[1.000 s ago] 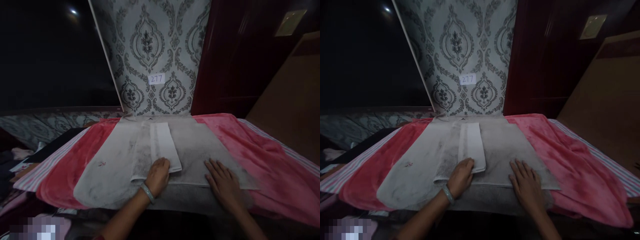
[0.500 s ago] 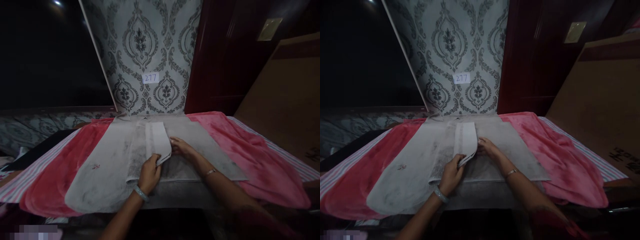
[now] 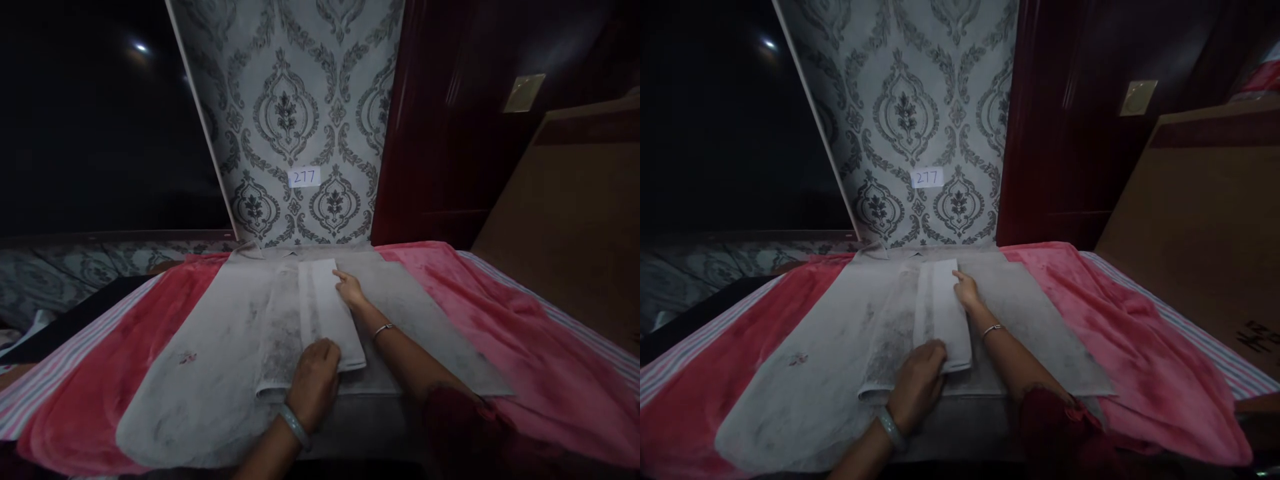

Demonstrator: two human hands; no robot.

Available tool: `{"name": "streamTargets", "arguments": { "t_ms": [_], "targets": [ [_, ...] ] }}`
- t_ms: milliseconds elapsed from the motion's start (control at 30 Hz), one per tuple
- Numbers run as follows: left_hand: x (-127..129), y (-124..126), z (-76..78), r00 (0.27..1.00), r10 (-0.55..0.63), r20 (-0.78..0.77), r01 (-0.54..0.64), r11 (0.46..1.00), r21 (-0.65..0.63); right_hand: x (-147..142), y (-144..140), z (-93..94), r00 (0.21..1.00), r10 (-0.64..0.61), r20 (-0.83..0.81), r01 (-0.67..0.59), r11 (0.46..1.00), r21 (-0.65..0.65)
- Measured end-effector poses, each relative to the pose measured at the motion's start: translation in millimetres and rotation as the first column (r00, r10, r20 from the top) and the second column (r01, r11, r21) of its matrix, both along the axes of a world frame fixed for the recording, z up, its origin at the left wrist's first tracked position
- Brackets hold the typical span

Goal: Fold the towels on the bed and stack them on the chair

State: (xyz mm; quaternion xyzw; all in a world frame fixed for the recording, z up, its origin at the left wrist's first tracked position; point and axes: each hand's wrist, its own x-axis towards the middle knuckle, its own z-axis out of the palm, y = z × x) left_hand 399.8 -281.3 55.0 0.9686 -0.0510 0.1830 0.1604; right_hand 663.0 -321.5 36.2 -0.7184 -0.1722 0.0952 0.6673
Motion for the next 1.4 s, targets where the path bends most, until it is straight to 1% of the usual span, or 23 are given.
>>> {"name": "streamTargets", "arguments": {
  "t_ms": [67, 133, 333, 433, 533, 600, 700, 800, 867, 933, 1067, 1133, 1233, 1300, 1400],
  "targets": [
    [3, -4, -3.3, 1.0, -0.009, -0.017, 0.01, 0.998, 0.06, -1, -8, -2.8, 1.0, -0.021, -0.021, 0.02, 0.999, -0.042],
    [4, -7, -4.9, 1.0, -0.003, -0.022, 0.005, 0.996, 0.085, -2, -12, -2.3, 0.999, -0.035, -0.028, 0.033, 0.997, -0.071],
    [2, -9, -0.8, 0.999, -0.014, -0.045, 0.016, 0.998, 0.059, -3, -8, 6.2, 0.994, -0.097, 0.049, 0.104, 0.983, -0.15],
    [0, -12, 1.3, 0.997, -0.018, -0.069, 0.021, 0.999, 0.044, -2, -10, 3.8, 0.991, -0.104, 0.079, 0.119, 0.969, -0.216],
    [-3, -11, -0.2, 0.997, -0.045, -0.067, 0.047, 0.999, 0.024, 1, -15, -1.9, 0.99, -0.085, 0.116, 0.115, 0.955, -0.274],
    [-5, -8, -3.3, 0.996, -0.083, -0.027, 0.084, 0.996, 0.035, 1, -19, -4.6, 0.984, -0.074, 0.162, 0.121, 0.946, -0.302],
    [-7, -3, -10.0, 0.983, -0.14, 0.12, 0.132, 0.989, 0.067, -4, -23, -6.1, 0.966, -0.069, 0.25, 0.153, 0.929, -0.337],
    [-8, -2, -15.9, 0.953, -0.18, 0.242, 0.149, 0.978, 0.143, -9, -24, -6.8, 0.942, -0.076, 0.327, 0.2, 0.911, -0.362],
    [-9, -3, -18.5, 0.947, -0.194, 0.257, 0.142, 0.968, 0.206, -12, -24, -7.4, 0.926, -0.08, 0.368, 0.227, 0.899, -0.375],
    [-10, -6, -20.8, 0.949, -0.183, 0.258, 0.123, 0.965, 0.233, -14, -24, -7.9, 0.914, -0.078, 0.399, 0.247, 0.886, -0.392],
    [-15, -11, -28.5, 0.945, -0.145, 0.293, 0.087, 0.976, 0.201, -21, -24, -7.1, 0.897, -0.075, 0.435, 0.279, 0.86, -0.426],
    [-17, -14, -33.6, 0.94, -0.131, 0.315, 0.074, 0.979, 0.188, -26, -25, -6.6, 0.889, -0.074, 0.453, 0.289, 0.856, -0.428],
    [-17, -18, -38.5, 0.943, -0.103, 0.316, 0.04, 0.979, 0.201, -31, -26, -6.8, 0.873, -0.059, 0.485, 0.311, 0.833, -0.458],
    [-19, -20, -37.7, 0.956, -0.092, 0.279, 0.03, 0.975, 0.221, -33, -27, -7.3, 0.867, -0.05, 0.496, 0.327, 0.807, -0.491],
    [-24, -20, -30.0, 0.976, -0.073, 0.203, 0.019, 0.966, 0.259, -32, -29, -7.8, 0.868, -0.051, 0.495, 0.347, 0.774, -0.529]
  ]
}}
